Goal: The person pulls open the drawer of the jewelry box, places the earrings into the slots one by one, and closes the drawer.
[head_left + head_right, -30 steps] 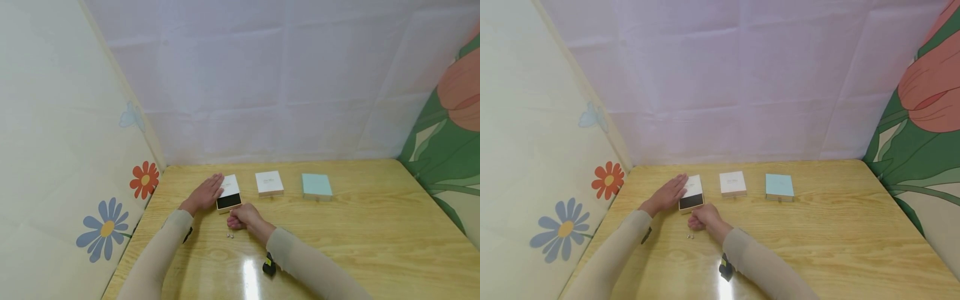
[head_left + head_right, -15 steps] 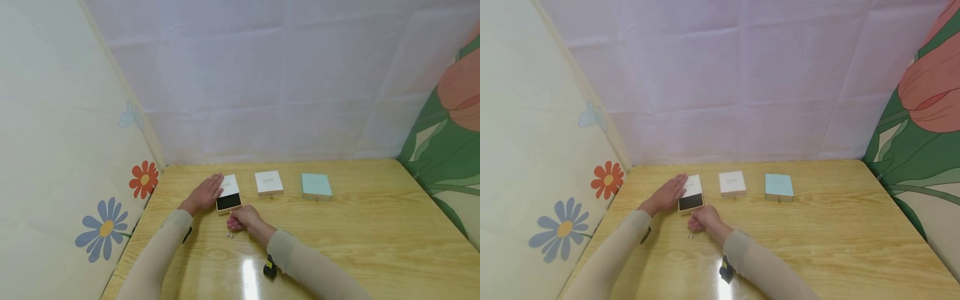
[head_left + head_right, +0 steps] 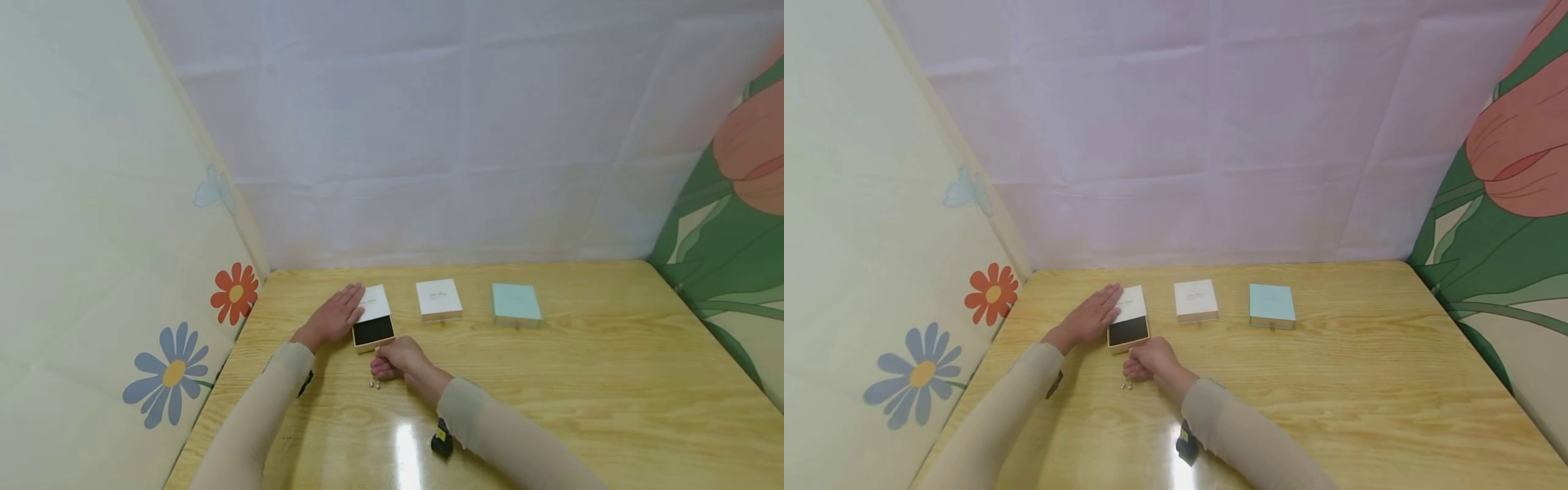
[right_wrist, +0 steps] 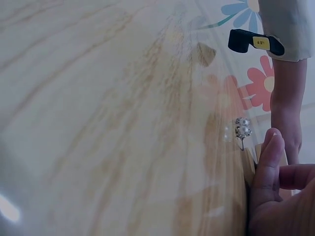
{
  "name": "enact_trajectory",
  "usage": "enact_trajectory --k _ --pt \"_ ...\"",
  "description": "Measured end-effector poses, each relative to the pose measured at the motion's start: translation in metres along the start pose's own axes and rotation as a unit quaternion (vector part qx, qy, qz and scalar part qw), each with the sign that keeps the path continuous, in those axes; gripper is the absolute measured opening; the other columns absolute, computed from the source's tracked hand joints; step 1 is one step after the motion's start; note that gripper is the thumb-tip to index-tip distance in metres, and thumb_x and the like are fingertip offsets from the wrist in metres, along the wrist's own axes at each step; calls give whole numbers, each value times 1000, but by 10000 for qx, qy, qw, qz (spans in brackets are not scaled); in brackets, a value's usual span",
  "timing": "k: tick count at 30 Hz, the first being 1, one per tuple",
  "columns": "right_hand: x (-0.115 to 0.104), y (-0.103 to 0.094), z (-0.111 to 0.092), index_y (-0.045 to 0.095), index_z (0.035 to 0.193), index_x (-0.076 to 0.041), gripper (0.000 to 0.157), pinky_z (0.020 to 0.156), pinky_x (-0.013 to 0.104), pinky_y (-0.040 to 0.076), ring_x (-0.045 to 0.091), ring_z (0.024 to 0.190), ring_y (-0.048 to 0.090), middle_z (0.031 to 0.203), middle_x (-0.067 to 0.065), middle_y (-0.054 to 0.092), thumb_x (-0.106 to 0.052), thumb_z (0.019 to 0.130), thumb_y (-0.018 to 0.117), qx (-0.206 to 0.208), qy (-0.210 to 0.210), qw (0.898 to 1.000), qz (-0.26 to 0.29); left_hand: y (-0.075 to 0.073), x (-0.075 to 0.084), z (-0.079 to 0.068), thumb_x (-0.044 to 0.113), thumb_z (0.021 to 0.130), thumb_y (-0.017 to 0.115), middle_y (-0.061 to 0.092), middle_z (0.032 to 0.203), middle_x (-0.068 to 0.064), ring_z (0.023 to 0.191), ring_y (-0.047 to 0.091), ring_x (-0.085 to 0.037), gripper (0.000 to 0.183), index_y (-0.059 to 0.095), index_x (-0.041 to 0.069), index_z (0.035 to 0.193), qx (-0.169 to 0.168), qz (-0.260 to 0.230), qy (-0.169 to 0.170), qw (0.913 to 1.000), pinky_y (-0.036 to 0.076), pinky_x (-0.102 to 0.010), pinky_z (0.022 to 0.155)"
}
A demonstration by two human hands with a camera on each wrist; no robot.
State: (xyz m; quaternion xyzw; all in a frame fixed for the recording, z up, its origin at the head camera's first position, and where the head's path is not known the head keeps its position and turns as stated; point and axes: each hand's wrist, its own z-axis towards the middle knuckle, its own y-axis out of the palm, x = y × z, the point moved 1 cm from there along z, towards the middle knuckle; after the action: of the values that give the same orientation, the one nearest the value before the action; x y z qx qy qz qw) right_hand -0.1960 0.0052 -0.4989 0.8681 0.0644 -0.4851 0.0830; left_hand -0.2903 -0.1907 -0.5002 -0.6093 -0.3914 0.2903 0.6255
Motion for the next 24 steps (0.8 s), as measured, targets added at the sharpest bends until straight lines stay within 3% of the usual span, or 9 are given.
enact_trajectory --k 18,24 --pt "1 1 -5 63 104 11 16 51 20 58 10 54 68 67 7 71 0 95 57 -42 -79 10000 30 -2 2 -3 37 111 25 13 169 -11 157 12 -30 61 11 6 161 59 -34 48 10000 16 -47 128" --pt "1 2 -8 62 111 11 20 52 21 59 10 55 69 68 8 72 -1 96 57 6 -74 10000 -29 -4 2 -5 37 111 25 13 169 -11 157 12 -30 61 12 5 161 56 -54 60 10000 16 -47 128"
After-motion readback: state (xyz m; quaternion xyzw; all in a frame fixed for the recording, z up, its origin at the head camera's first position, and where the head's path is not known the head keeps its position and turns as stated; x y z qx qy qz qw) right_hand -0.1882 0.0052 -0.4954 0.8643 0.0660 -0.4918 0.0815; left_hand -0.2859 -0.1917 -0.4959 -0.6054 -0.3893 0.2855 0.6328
